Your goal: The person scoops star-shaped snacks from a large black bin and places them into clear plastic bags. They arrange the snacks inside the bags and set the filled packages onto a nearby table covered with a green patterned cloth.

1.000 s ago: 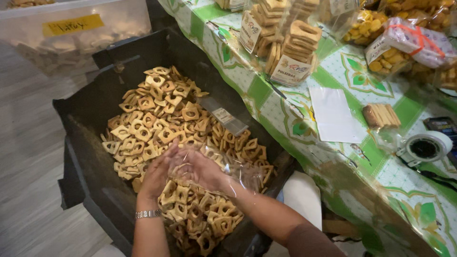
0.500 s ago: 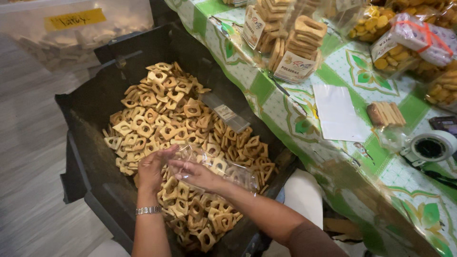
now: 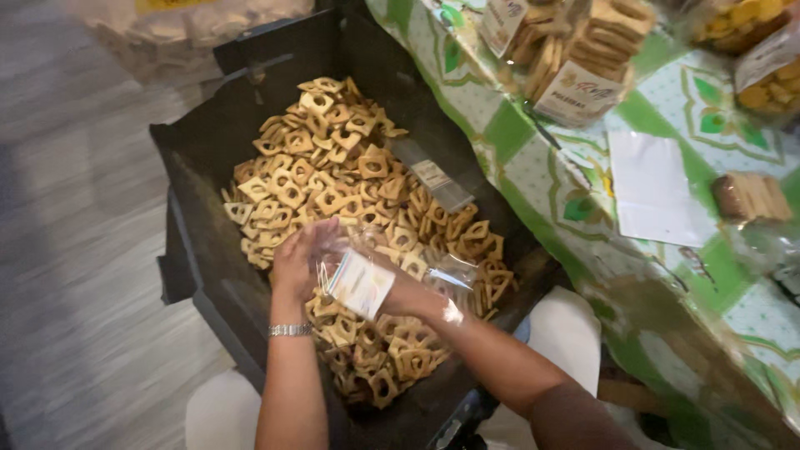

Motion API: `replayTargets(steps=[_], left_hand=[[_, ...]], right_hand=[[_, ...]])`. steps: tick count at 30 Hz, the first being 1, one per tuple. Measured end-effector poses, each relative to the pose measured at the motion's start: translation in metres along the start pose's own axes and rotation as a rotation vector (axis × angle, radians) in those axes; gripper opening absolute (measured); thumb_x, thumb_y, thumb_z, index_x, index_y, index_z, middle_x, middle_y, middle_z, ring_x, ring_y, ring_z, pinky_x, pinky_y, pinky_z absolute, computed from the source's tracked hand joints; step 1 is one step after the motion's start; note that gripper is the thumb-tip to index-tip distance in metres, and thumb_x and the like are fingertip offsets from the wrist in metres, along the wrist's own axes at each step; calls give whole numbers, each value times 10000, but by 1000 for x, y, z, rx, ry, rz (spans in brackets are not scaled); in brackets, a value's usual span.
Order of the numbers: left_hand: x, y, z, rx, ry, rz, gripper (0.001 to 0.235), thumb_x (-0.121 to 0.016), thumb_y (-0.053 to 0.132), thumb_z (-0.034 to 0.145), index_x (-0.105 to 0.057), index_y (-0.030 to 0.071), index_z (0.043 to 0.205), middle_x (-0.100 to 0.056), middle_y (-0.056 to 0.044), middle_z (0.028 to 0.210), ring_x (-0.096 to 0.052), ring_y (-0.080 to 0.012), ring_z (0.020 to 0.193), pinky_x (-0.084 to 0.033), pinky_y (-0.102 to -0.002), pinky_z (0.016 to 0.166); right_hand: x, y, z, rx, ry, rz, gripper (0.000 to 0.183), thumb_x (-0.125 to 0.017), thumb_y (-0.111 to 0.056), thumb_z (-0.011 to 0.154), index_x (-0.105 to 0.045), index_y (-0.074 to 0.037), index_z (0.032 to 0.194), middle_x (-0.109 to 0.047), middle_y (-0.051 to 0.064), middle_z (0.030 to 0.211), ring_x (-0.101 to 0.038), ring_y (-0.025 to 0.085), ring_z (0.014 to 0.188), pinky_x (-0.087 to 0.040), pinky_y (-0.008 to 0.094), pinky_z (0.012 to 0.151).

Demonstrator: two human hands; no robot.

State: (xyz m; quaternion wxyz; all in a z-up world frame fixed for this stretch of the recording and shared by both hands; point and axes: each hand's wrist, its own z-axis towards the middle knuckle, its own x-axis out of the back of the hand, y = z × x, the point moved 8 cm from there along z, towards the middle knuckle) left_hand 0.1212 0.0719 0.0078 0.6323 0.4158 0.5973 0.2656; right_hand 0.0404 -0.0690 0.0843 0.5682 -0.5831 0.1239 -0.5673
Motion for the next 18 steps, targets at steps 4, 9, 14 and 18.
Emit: replayTargets(steps=[4, 9, 14, 18], left_hand=[[-11, -21, 0, 199, -8, -101, 430, -571, 292, 1046, -667, -70, 1258, -729, -163, 1270, -703, -252, 1078, -559, -371, 870], [-11, -34, 2, 250, -47, -102, 432, -567, 279, 1036, -657, -71, 1273, -710, -175, 1280, -704, -269, 1137, -578, -378, 984], [-12, -47, 10, 215, -125, -24, 483, -566, 286, 1091, -622, -120, 1346, -656, -244, 1390, -661, -328, 1254, -524, -411, 1096], [-5, -24, -2, 187, -13, 51, 717, -597, 399, 994, -364, 97, 1602, -517, -44, 1563, -526, -198, 1383, -436, -361, 1123]], right_hand=[[-13, 39, -15, -253, -82, 301, 617, -713, -149, 923, -484, -107, 1495, -526, 109, 1525, -529, 214, 1340, -424, 365, 1127], [-58, 144, -54, -526, -133, 265, 404, -735, -194, 932, -688, -112, 1324, -749, 103, 1301, -711, 207, 1145, -568, 362, 1006], [-75, 140, -44, -180, -196, 376, 409, -755, -164, 931, -658, -10, 1298, -709, 163, 1214, -673, 255, 1056, -558, 386, 890], [-43, 152, -38, -688, -191, 416, 249, -644, -262, 974, -723, -67, 1107, -767, 143, 956, -724, 221, 788, -630, 336, 666]])
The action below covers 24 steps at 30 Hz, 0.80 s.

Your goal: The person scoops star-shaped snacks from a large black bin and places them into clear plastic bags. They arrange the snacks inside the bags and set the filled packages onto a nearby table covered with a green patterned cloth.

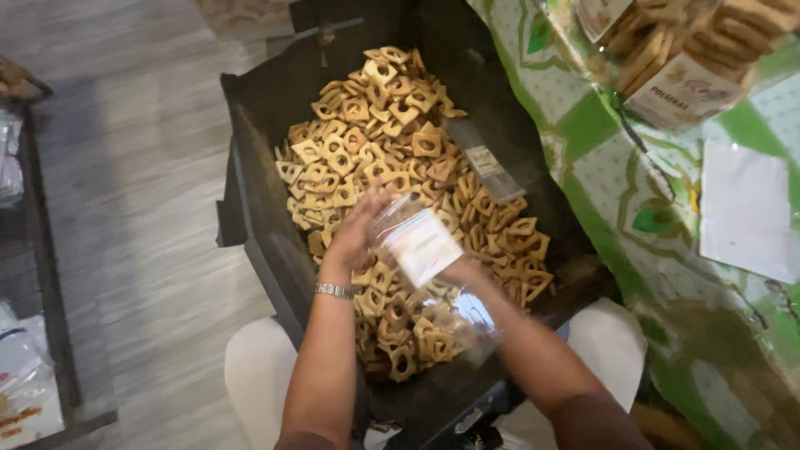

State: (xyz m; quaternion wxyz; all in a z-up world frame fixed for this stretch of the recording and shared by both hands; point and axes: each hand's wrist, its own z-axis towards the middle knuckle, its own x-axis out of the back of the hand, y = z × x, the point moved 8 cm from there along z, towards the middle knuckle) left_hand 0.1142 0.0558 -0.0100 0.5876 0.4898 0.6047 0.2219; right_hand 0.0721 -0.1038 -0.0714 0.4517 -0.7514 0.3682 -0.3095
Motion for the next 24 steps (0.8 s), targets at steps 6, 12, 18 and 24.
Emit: replayTargets(steps=[6, 12, 18, 24], left_hand=[[-40, 13, -21, 21, -398, 203, 1126, -678, 76, 738, -167, 162, 1738, -286, -230, 1700, -226, -411, 1504, -172, -535, 1219], [-58, 20, -29, 10, -508, 225, 1066, -714, 48, 713, -232, 103, 1662, -312, -98, 1696, -371, -220, 1497, -328, -403, 1219], [-26, 35, -20, -20, -226, 66, 1080, -845, 360, 775, -309, 67, 1666, -366, -138, 1667, -481, -279, 1313, -424, -395, 1121], [-42, 42, -29, -129, -489, -181, 1114, -823, 513, 856, -213, 115, 1699, -281, -92, 1739, -440, -212, 1532, -408, -378, 1236]], right_hand=[[-5, -37, -12, 225, -214, 687, 335, -628, -334, 1059, -669, -7, 1118, -724, 174, 1043, -739, 251, 944, -645, 376, 831], [-21, -70, -29, 21, -64, 601, 399, -637, -392, 992, -652, -75, 1233, -686, 98, 1145, -668, 222, 1029, -614, 378, 837], [17, -107, -87, -148, 8, 101, 620, -468, -516, 997, -467, -231, 1547, -482, 36, 1584, -487, 196, 1377, -332, 401, 1135], [45, -125, -89, -153, 47, 145, 703, -510, -479, 951, -397, -124, 1547, -479, 117, 1565, -516, 273, 1413, -411, 425, 1163]])
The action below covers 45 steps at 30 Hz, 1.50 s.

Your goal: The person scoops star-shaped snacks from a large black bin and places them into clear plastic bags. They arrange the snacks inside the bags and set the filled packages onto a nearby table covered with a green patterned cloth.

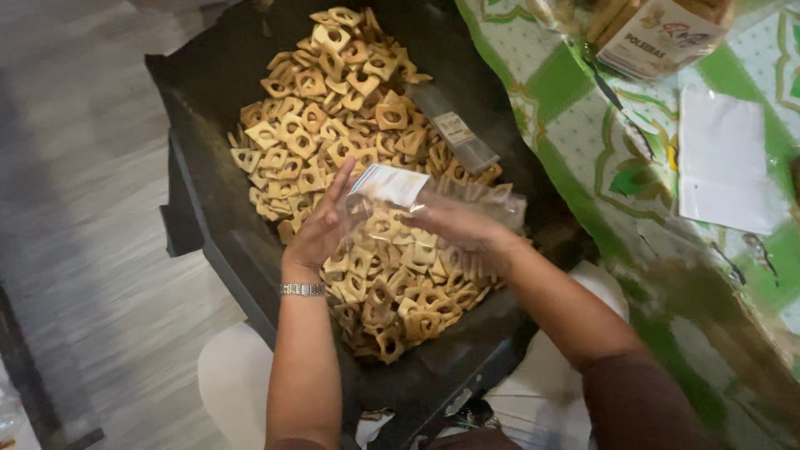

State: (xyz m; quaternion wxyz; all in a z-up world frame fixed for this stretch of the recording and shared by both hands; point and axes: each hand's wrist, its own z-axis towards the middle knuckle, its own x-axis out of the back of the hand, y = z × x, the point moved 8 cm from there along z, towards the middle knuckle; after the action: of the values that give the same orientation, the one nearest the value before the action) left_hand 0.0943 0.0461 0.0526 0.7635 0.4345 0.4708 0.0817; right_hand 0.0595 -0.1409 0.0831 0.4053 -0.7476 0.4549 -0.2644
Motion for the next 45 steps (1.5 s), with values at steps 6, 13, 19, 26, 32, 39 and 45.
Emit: replayTargets(steps=[6, 13, 19, 26, 32, 39, 45], left_hand=[[33, -23, 0, 122, 292, 199, 644, -740, 422, 951, -573, 38, 1440, -625, -121, 1402, -610, -239, 1256, -498, -367, 1056], [24, -22, 11, 15, 450, 378, 426, -628, 394, 1017, -763, 22, 1176, -791, -96, 1118, -744, -170, 1000, -594, -324, 902], [30, -35, 9, 184, 557, 370, 345, -668, 319, 997, -776, -8, 1027, -795, -126, 979, -771, -169, 871, -644, -344, 838], [31, -41, 9, 338, 620, 408, 382, -730, 346, 927, -781, -4, 1071, -808, -177, 983, -785, -174, 825, -668, -315, 840], [-31, -16, 13, 134, -24, -139, 1336, -843, 623, 751, -52, 98, 1691, -235, -196, 1728, -414, -289, 1522, -439, -393, 1221], [-63, -8, 7, 20, -237, 85, 1480, -819, 749, 704, 159, 244, 1694, 87, -176, 1819, -29, -365, 1676, -148, -506, 1372], [-66, 1, 14, 45, -110, 63, 1505, -813, 766, 652, 193, 265, 1652, 94, -142, 1807, -43, -327, 1665, -235, -516, 1350]], right_hand=[[-28, -21, -1, 144, -170, 464, 660, -472, -489, 1027, -404, -108, 1563, -488, 235, 1515, -529, 342, 1370, -470, 480, 1159], [-51, -20, -1, 488, -28, -693, 505, -545, -347, 1029, -484, -255, 1521, -474, 130, 1580, -575, 320, 1334, -547, 460, 1086], [-54, -13, 11, 361, 55, -614, 511, -579, -309, 978, -546, -210, 1478, -407, 112, 1593, -463, 323, 1372, -450, 511, 1047], [-52, 19, 22, 447, -31, -270, 391, -539, -389, 1028, -680, -159, 1311, -636, 101, 1390, -583, 272, 1347, -486, 451, 1150], [-48, 24, 25, 219, -395, 630, 404, -565, -452, 1064, -690, -92, 1198, -677, 143, 1254, -649, 314, 1208, -480, 547, 1106], [-67, -9, -5, 124, -730, 901, 666, -419, -648, 1048, -632, -58, 1271, -704, 138, 1151, -684, 305, 1104, -490, 550, 1091], [-57, -7, 7, 164, -526, 907, 620, -431, -617, 1042, -615, -47, 1201, -667, 141, 1132, -669, 286, 1080, -537, 561, 1020]])
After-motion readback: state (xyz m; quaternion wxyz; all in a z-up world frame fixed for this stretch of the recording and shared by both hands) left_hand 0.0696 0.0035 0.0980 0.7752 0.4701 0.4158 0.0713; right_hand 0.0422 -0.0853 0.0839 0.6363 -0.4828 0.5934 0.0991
